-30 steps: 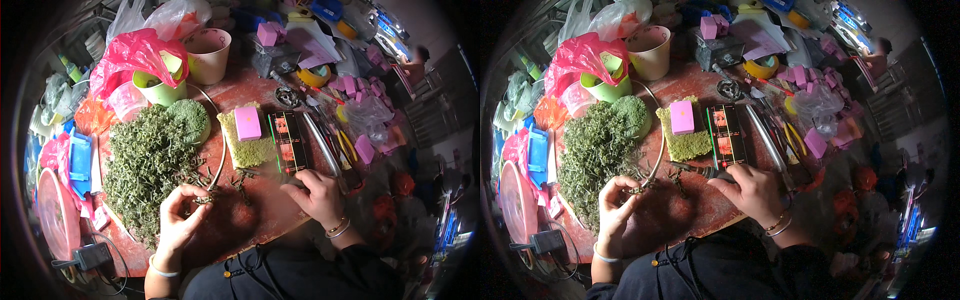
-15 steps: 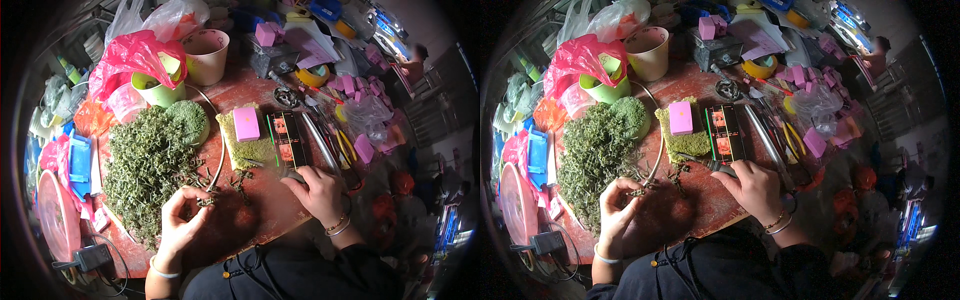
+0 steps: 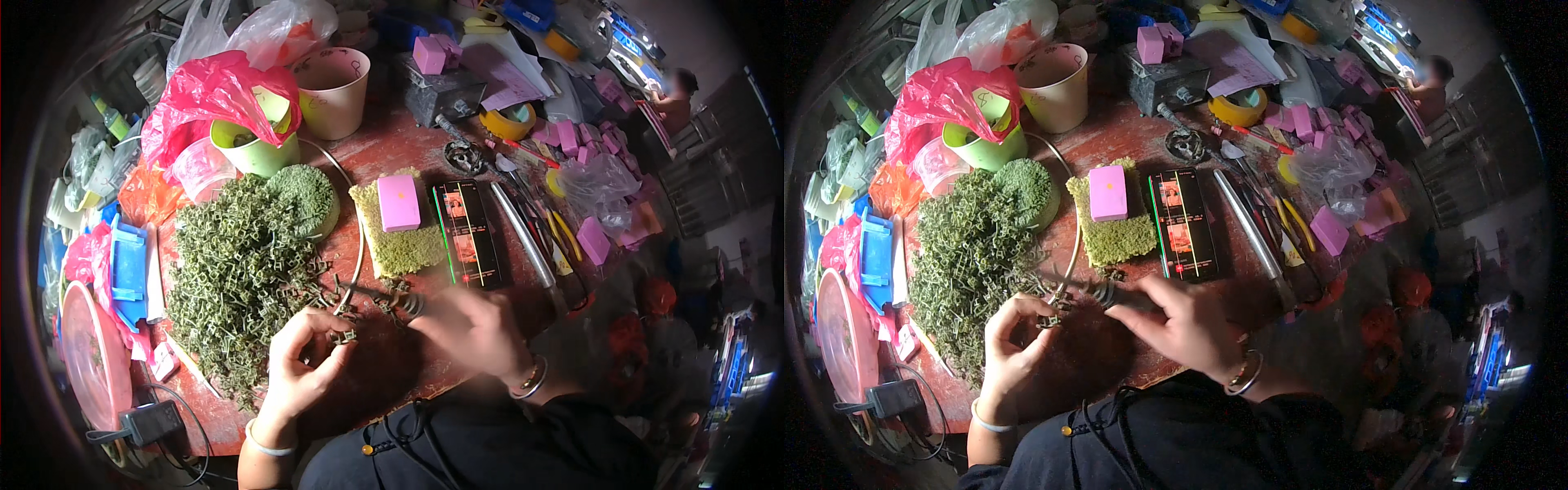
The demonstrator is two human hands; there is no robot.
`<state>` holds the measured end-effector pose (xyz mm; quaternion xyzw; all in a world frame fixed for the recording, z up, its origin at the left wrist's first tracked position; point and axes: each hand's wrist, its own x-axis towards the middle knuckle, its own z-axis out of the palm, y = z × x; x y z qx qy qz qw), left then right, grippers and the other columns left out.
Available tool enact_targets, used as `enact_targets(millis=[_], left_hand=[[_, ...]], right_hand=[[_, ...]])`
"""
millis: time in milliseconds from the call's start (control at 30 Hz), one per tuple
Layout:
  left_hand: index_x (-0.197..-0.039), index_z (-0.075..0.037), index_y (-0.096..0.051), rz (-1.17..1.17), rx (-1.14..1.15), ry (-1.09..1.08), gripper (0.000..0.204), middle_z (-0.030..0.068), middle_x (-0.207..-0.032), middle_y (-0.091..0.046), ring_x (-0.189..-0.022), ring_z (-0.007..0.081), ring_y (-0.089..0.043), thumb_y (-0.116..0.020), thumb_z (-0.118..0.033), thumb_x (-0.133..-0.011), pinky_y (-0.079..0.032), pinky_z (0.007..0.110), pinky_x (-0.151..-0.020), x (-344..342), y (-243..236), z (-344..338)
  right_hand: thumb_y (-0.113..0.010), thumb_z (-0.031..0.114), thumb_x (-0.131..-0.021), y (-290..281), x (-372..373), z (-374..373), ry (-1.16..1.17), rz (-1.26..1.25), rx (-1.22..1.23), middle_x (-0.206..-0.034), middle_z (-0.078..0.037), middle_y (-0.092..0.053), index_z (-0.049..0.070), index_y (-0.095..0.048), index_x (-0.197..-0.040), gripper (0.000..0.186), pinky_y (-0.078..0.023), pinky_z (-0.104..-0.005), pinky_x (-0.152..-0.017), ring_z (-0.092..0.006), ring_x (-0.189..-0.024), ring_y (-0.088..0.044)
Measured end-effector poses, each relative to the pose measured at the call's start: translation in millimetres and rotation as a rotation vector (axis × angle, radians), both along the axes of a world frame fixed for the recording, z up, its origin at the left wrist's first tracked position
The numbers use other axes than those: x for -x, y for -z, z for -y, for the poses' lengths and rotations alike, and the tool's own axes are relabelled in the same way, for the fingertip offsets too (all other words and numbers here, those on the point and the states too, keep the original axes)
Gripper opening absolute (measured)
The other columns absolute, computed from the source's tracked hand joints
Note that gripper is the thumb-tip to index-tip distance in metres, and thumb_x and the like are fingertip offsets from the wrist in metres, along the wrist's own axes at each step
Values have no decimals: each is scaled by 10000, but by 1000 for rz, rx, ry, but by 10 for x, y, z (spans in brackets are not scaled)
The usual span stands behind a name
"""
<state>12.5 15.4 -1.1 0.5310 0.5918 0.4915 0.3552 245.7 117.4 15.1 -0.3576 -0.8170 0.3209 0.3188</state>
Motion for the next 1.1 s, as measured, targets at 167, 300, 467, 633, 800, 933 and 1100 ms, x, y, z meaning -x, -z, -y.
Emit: enact_targets(millis=[167,300,467,633,800,933,1100], left_hand=[[-917,-7,-646,-171,-67,109,190,76,-842,-613,-641,171,-526,-739,18,-753,-417,274,-570,6,2,1],[-927,11,-620,-125,-90,201,248,104,-891,-613,-788,244,-596,-721,45,-704,-472,324,-653,43,62,15],[-957,14,-632,-157,-26,203,262,120,-915,-627,-825,264,-628,-718,41,-711,-501,339,-723,19,-19,24],[-989,15,-644,-143,-20,258,289,133,-950,-644,-879,285,-655,-716,42,-710,-522,358,-786,46,0,7],[-981,10,-650,-159,-14,213,265,129,-941,-650,-886,297,-654,-713,28,-724,-521,367,-794,17,-16,11],[-980,-3,-662,-105,-42,180,225,94,-939,-657,-797,214,-624,-714,7,-762,-497,314,-701,20,69,40],[-999,-16,-693,123,53,136,207,44,-993,-685,-632,63,-461,-734,-8,-797,-373,219,-561,57,111,59]], right_hand=[[-760,216,-874,-147,281,151,-212,-31,140,-704,-73,-638,85,-628,-1022,238,-481,-350,-521,-223,-595,-660],[-754,180,-862,-119,372,211,-289,-5,232,-783,-86,-661,75,-618,-1045,251,-496,-358,-547,-243,-629,-669],[-740,124,-837,-70,369,213,-311,-71,169,-864,-112,-683,63,-616,-1057,260,-535,-392,-619,-310,-746,-691],[-734,119,-837,-69,358,220,-331,-61,189,-881,-112,-693,56,-623,-1045,244,-537,-389,-609,-308,-748,-695],[-727,108,-834,-82,340,227,-305,-78,261,-848,-101,-690,54,-625,-1035,232,-529,-367,-579,-274,-694,-694],[-721,89,-839,-119,328,207,-292,-96,302,-745,-73,-638,59,-622,-1029,217,-474,-330,-533,-196,-588,-639],[-714,78,-853,-107,328,197,-290,-147,326,-666,-48,-580,66,-620,-1021,193,-431,-311,-514,-150,-540,-583]])
